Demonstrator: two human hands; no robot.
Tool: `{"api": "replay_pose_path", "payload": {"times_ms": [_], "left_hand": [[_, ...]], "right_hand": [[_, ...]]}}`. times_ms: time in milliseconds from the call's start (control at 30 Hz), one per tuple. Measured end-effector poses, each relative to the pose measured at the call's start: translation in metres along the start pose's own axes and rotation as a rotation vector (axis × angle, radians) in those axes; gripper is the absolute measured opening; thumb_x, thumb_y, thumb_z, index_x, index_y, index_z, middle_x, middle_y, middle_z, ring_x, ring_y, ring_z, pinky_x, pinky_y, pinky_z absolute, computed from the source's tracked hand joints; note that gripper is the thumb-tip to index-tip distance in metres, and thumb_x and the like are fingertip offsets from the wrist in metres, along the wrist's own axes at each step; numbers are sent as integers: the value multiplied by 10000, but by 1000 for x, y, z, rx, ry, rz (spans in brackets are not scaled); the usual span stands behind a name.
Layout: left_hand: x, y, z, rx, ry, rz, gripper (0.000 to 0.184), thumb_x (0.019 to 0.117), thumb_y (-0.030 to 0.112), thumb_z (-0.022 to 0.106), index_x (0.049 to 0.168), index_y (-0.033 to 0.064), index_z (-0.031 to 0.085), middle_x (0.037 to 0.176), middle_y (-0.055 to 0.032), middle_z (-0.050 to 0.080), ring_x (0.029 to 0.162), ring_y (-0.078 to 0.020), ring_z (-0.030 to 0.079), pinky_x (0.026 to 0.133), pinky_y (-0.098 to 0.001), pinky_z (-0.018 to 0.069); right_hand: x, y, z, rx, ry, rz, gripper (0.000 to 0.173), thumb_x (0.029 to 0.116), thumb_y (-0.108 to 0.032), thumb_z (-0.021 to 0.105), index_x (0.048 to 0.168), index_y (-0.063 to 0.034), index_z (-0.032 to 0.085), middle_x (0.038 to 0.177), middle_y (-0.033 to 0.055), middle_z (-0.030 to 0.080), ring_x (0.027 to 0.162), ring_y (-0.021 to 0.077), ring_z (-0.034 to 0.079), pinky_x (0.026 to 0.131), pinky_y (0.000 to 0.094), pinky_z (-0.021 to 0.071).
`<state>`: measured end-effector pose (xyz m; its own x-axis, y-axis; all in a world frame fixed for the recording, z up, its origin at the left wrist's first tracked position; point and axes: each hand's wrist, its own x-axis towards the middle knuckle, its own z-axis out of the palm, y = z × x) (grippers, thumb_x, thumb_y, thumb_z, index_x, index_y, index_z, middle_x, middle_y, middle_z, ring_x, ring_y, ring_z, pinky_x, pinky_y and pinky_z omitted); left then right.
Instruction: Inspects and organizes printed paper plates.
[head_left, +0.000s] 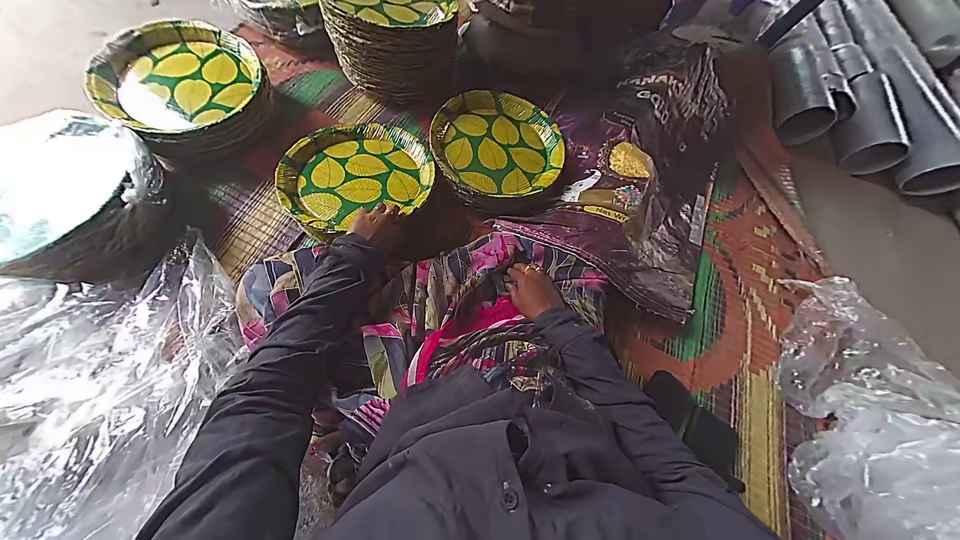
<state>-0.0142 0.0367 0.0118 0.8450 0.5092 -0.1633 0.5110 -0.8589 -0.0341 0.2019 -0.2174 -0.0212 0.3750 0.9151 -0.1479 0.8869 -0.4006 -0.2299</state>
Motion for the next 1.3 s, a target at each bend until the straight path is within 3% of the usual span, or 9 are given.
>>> {"api": "replay_pose_path", "payload": {"times_ms": [133, 267, 367, 433, 533, 833, 933, 1133, 1300], "left_hand": [[-2, -2, 3, -37, 41, 16, 388, 1028, -22, 508, 1387, 61, 630, 1388, -254, 599, 1298, -489, 552, 965, -644, 492], [-1, -4, -2, 10, 58, 29, 660, 1050, -1, 499, 1590, 365, 403, 1378, -345, 554, 1270, -554, 548, 938, -676, 483], [-4, -2, -3, 2, 71, -8, 334, 1031, -11, 507, 1334, 15, 644, 1415, -302, 558, 1320, -501, 533, 1008, -648, 467], [-6, 0, -3, 12, 55, -24, 243, 1012, 11, 527, 1168, -90, 683, 1376, -286, 579, 1298, -484, 543, 982, -640, 480], [-5, 1, 1, 23, 35, -19, 296, 1002, 181, 650, 1163, -62, 700, 1395, -280, 574, 1316, -486, 530, 1000, -652, 469], [2, -8, 7, 4, 74, -2, 307, 1007, 2, 581, 1305, -7, 650, 1391, -294, 570, 1310, -501, 534, 998, -651, 475], [3, -10, 6, 20, 103, 42, 460, 1004, 31, 604, 1451, 140, 587, 1403, -317, 548, 1300, -525, 527, 980, -664, 465], [7, -4, 18, 65, 35, -50, 363, 978, 111, 626, 1336, 70, 664, 1473, -186, 557, 1330, -432, 536, 983, -651, 475], [8, 0, 17, 75, 47, -72, 276, 959, 20, 640, 1229, 12, 700, 1390, -223, 603, 1291, -453, 565, 965, -650, 498]], "right_hand": [[-4, -1, -3, 8, -3, 9, 357, 1034, -158, 596, 1330, 36, 643, 1409, 266, 594, 1348, 436, 538, 1149, 586, 385], [-4, 0, -2, 21, 5, 3, 358, 1033, -160, 597, 1329, 35, 643, 1404, 268, 597, 1346, 439, 539, 1142, 593, 389], [-5, 0, -5, 37, -15, 12, 369, 1040, -169, 588, 1347, 30, 633, 1425, 261, 584, 1359, 434, 528, 1148, 588, 385], [-6, -1, -4, 43, -7, 10, 360, 1038, -168, 594, 1332, 35, 643, 1414, 258, 594, 1342, 434, 542, 1138, 585, 397], [-6, -1, -5, 41, 0, 1, 354, 1037, -165, 595, 1323, 37, 647, 1409, 260, 597, 1338, 435, 546, 1134, 585, 402], [-5, -1, -7, 45, -32, 24, 370, 1049, -174, 572, 1356, 24, 629, 1439, 247, 580, 1375, 411, 521, 1169, 560, 369], [-5, -2, -7, 38, -42, 24, 371, 1050, -172, 567, 1359, 24, 626, 1438, 247, 580, 1378, 409, 517, 1169, 558, 369], [-5, -3, -8, 36, -43, 25, 371, 1047, -170, 568, 1360, 21, 627, 1441, 243, 580, 1381, 399, 519, 1170, 552, 376], [-6, -4, -12, 50, -61, 40, 377, 1055, -168, 556, 1375, 23, 615, 1456, 242, 567, 1393, 397, 507, 1180, 542, 365]]}}
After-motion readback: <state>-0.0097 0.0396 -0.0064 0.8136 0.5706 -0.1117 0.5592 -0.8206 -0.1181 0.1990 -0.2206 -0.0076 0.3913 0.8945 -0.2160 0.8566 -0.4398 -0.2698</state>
